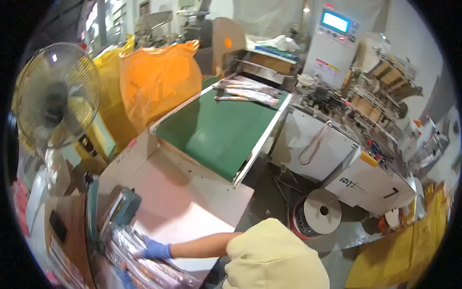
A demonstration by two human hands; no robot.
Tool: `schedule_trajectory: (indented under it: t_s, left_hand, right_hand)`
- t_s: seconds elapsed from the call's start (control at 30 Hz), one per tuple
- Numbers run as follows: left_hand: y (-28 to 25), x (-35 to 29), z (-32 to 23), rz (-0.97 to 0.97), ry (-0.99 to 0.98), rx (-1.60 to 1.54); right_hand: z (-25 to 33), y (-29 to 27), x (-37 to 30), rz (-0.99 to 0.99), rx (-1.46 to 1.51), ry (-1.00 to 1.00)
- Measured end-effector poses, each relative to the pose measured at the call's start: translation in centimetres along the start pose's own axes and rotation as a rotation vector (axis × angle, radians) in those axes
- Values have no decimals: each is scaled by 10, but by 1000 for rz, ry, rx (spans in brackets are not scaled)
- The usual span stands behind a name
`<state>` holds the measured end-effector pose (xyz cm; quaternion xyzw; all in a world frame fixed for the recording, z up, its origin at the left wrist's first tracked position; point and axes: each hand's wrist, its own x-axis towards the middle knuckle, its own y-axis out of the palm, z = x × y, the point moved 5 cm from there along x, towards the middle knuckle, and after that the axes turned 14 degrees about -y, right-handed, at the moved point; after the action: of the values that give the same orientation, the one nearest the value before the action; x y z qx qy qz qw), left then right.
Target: Packaging bundles of materials into plastic bags and sealing them with a heat sealer on a production line.
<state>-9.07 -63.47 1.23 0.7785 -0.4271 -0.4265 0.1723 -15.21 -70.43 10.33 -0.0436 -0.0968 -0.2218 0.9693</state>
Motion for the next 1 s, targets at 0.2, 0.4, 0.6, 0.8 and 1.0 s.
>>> schedule_trajectory:
  t_s: [0.2,0.4,0.6,0.8,1.0]
  left_hand:
    - [-27,-194,154,-908,361,536]
    - [143,-261,130,-758,653,280]
    - [155,-478,59,-1722,1108,1486]
    - [23,-654,63,-1932,469,1124]
    - [-12,-678,113,-1433,-100,852]
  right_hand:
    - [56,-31,-182,373,479,626]
    - [43,-97,-222,339,193,379]
    - [225,62,-172,469,457,-334]
    - [329,198,-229,221,356,-963]
    - [212,234,-293,843,278,-959]
